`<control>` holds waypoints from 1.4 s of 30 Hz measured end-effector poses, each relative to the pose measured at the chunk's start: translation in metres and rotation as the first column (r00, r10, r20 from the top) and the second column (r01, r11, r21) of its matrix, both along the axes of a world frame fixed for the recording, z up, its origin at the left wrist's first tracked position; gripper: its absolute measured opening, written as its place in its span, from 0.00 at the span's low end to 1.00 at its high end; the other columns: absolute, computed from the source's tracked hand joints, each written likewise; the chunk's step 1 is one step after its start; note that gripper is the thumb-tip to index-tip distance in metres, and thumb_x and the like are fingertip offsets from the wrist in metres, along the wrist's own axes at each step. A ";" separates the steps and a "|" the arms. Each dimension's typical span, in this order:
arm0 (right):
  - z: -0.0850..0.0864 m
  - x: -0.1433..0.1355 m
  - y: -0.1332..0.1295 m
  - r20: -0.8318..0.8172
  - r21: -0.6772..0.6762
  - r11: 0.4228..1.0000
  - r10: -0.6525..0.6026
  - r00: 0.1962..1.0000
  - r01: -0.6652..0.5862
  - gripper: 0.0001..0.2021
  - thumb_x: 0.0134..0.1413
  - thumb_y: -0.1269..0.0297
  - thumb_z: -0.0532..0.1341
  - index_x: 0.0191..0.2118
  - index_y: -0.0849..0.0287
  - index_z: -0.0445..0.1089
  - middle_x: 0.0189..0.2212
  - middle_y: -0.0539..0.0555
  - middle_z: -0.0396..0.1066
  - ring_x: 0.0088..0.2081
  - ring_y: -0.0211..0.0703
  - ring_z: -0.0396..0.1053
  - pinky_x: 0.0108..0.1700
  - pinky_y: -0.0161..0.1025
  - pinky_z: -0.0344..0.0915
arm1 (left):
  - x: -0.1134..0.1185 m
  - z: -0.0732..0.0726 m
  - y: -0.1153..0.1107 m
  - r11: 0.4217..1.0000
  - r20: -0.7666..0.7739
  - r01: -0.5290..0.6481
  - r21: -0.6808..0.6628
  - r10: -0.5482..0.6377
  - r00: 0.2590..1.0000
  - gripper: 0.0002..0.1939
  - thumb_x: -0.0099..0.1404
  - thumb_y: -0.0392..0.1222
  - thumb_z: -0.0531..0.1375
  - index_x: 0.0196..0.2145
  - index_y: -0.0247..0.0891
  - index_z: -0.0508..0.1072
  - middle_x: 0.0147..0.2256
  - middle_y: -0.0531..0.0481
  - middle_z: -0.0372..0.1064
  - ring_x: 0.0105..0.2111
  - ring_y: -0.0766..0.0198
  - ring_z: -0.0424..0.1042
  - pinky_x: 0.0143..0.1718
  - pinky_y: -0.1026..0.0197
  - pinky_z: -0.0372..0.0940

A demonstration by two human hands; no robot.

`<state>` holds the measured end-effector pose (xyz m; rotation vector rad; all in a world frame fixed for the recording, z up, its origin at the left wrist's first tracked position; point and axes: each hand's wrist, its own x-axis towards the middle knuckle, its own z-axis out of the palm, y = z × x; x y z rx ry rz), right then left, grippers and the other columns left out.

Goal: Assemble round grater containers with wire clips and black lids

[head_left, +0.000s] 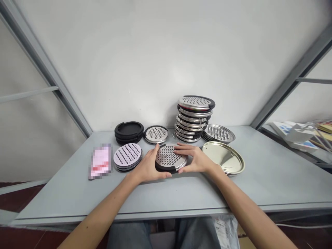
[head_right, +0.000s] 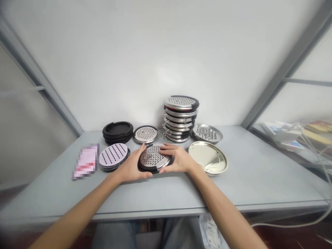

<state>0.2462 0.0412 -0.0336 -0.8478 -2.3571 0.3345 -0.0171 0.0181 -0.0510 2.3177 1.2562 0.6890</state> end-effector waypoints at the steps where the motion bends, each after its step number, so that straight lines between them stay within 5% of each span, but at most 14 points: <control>1: 0.000 0.000 0.000 -0.003 -0.004 1.000 -0.005 1.000 0.005 0.39 0.34 0.43 0.71 0.52 0.62 0.72 0.54 0.68 0.68 0.58 0.65 0.63 0.57 0.61 0.62 | 0.000 -0.001 0.000 1.000 0.006 0.012 0.015 -0.012 1.000 0.62 0.48 0.64 0.66 0.68 0.32 0.39 0.64 0.27 0.48 0.63 0.37 0.51 0.60 0.37 0.54; 6: -0.005 -0.004 0.000 -0.022 0.040 0.999 0.004 1.000 -0.003 0.39 0.34 0.43 0.71 0.53 0.60 0.72 0.53 0.66 0.69 0.59 0.65 0.62 0.58 0.60 0.61 | 0.004 -0.003 -0.003 0.998 0.001 0.039 0.055 -0.039 0.999 0.62 0.49 0.64 0.67 0.67 0.31 0.40 0.66 0.27 0.40 0.66 0.37 0.44 0.63 0.36 0.48; 14: -0.008 -0.012 -0.006 -0.002 0.116 0.991 0.065 0.998 -0.064 0.41 0.33 0.42 0.71 0.54 0.62 0.71 0.54 0.67 0.68 0.60 0.66 0.60 0.58 0.59 0.62 | 0.006 0.002 -0.002 0.998 -0.056 0.003 -0.062 -0.007 0.998 0.68 0.41 0.67 0.68 0.68 0.31 0.40 0.67 0.29 0.34 0.67 0.35 0.36 0.64 0.37 0.44; 32: -0.005 -0.004 -0.001 -0.048 0.072 0.991 0.116 0.992 -0.113 0.40 0.31 0.43 0.72 0.53 0.58 0.73 0.52 0.65 0.70 0.58 0.66 0.62 0.57 0.61 0.62 | 0.001 0.011 0.001 0.995 0.005 0.067 -0.073 -0.066 0.998 0.67 0.39 0.65 0.70 0.67 0.34 0.44 0.66 0.31 0.42 0.65 0.37 0.44 0.63 0.37 0.46; 42: 0.005 0.018 0.006 -0.359 -0.133 0.982 0.077 0.930 -0.132 0.31 0.38 0.40 0.68 0.47 0.55 0.76 0.49 0.62 0.74 0.53 0.61 0.69 0.56 0.56 0.63 | -0.007 0.025 0.001 0.952 0.221 0.268 -0.145 -0.233 0.947 0.62 0.43 0.66 0.68 0.66 0.33 0.48 0.65 0.33 0.47 0.64 0.40 0.49 0.64 0.41 0.46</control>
